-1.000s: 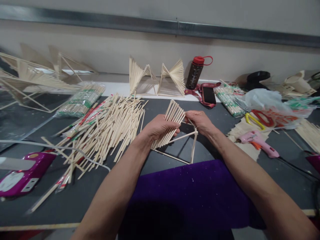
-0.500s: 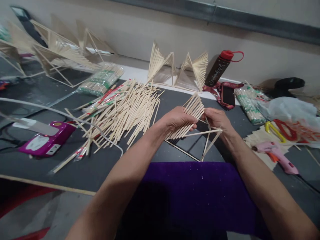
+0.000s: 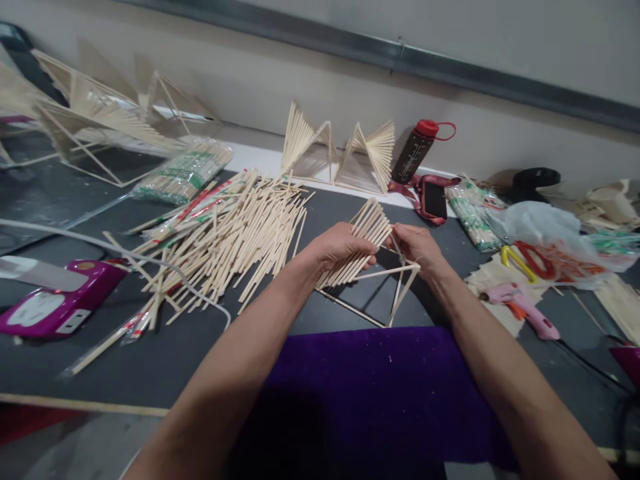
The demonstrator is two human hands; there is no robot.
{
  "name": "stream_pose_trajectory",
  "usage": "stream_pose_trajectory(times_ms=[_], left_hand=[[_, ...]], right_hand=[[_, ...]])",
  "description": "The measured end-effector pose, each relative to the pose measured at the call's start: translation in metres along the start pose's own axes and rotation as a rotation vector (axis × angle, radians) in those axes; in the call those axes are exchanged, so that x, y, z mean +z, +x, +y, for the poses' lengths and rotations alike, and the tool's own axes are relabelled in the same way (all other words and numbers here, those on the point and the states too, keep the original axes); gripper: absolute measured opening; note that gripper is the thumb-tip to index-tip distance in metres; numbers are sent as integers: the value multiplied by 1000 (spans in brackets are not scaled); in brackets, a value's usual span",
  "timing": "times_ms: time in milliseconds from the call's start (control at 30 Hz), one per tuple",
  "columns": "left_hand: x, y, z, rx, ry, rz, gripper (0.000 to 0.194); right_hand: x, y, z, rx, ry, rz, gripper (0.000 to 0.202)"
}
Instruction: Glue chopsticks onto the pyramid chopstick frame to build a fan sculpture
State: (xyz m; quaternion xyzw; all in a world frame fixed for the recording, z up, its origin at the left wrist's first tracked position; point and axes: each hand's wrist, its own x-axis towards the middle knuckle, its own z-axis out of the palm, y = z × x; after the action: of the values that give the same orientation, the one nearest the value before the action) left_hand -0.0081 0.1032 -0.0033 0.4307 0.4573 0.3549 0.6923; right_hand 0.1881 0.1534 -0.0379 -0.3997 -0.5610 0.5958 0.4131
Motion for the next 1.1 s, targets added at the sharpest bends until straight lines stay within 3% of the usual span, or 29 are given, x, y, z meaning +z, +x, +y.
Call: stream_pose_trajectory(times_ms=[233,667,1100], left_hand=[[-5,0,1,-6,2,-17,16],[-1,0,3,-58,35,25,15],[0,0,0,-20,28,4,14]], right_hand=[[-4,-1,3,23,106,-27,36],[1,1,1,-95,-118,-5,38],[1,0,4,-112,-104,6,34]])
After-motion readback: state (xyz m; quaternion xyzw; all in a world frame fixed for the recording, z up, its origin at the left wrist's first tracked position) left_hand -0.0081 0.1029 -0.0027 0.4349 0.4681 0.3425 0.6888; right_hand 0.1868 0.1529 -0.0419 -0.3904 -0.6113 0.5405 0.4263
